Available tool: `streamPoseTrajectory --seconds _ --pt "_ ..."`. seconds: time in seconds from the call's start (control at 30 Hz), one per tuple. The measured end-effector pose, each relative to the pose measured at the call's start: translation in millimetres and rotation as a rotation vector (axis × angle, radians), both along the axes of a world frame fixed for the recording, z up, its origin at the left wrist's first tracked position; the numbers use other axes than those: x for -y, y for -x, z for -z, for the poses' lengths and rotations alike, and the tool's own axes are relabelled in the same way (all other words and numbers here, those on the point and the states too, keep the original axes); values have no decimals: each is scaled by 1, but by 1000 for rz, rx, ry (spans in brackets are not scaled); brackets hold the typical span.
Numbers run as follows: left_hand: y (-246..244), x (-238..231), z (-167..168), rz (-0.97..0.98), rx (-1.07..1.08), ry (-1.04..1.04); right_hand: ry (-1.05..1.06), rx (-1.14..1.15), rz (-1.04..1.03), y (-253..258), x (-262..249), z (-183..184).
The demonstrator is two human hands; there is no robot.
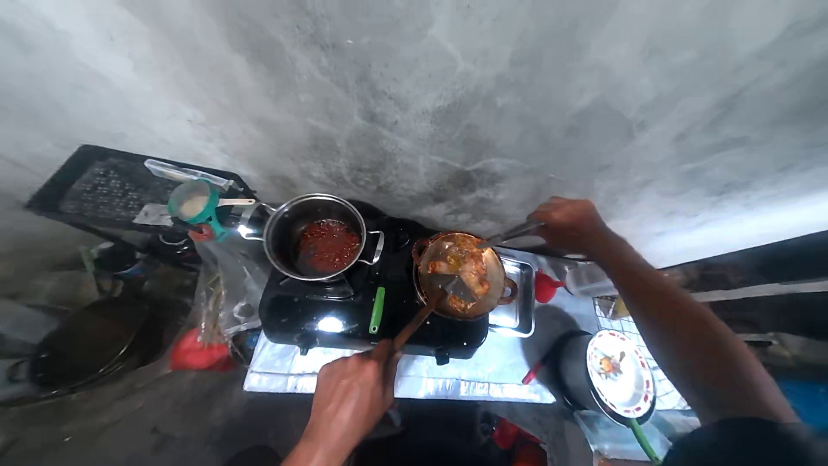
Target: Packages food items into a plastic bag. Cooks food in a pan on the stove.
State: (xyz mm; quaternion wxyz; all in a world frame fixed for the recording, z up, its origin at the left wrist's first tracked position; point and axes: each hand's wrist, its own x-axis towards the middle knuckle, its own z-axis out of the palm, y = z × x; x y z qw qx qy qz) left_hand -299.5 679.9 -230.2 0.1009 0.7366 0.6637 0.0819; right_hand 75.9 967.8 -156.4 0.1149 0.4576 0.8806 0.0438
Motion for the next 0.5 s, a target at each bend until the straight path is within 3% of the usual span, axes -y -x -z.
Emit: streamPoseTrajectory --seconds 0.07,0.17,0.27,0.37,0.5 --pt "5 13 9 -11 68 -75 -141 -102 -33 -6 40 22" --pt "11 34 11 -23 129 -64 -336 -165 -122 -25 93 86" --pt "13 47 10 -18 143 -39 -468 -188 -139 -39 121 128" --pt "15 52 13 -13 143 -39 -498 -214 -105 -42 132 139" --pt "15 53 13 -21 164 -66 -488 -232 -73 -38 130 126"
